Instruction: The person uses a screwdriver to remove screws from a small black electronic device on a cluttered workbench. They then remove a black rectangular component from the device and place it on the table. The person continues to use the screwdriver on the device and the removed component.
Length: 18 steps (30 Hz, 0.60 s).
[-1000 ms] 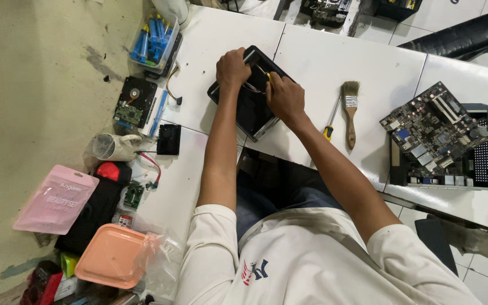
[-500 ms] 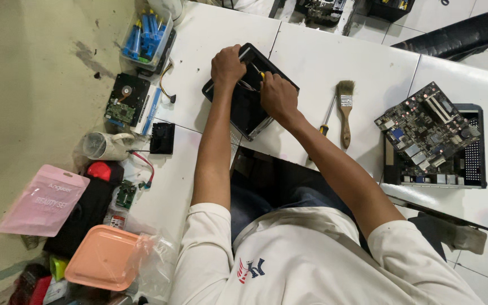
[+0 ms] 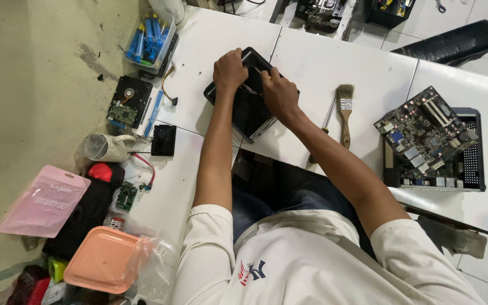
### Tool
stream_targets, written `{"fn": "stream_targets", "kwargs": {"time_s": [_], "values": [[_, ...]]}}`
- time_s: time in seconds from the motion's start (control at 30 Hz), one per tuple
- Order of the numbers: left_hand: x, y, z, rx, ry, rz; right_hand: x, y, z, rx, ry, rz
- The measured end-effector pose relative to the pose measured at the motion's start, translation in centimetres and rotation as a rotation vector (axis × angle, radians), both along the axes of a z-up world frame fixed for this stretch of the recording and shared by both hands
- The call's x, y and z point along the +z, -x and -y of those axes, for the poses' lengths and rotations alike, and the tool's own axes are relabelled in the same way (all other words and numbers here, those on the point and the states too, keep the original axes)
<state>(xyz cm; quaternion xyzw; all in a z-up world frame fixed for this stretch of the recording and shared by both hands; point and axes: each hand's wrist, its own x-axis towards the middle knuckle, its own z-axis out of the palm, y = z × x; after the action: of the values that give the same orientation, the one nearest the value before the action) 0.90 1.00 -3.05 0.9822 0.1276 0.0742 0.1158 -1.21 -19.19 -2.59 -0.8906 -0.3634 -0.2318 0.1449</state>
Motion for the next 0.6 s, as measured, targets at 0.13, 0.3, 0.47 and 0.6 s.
{"fn": "stream_targets", "kwargs": {"time_s": [0.13,0.3,0.47,0.6], "values": [[-1.0,0.3,-0.3,-0.011,0.028,0.075,0.8,0.8,0.2,-0.037,-0.072,-0.087],[-1.2,0.0,-0.8,-0.055,0.068,0.048,0.9,0.6,0.1,0.047,-0.194,-0.233],[-1.2,0.1,-1.0,-0.05,0.083,0.037,1.3,0.5,0.5,0.153,-0.242,-0.212],[-1.8,-0.2,-1.2,-0.065,0.08,0.053,0.4,-0.3,0.3,0.133,-0.118,-0.061]]}}
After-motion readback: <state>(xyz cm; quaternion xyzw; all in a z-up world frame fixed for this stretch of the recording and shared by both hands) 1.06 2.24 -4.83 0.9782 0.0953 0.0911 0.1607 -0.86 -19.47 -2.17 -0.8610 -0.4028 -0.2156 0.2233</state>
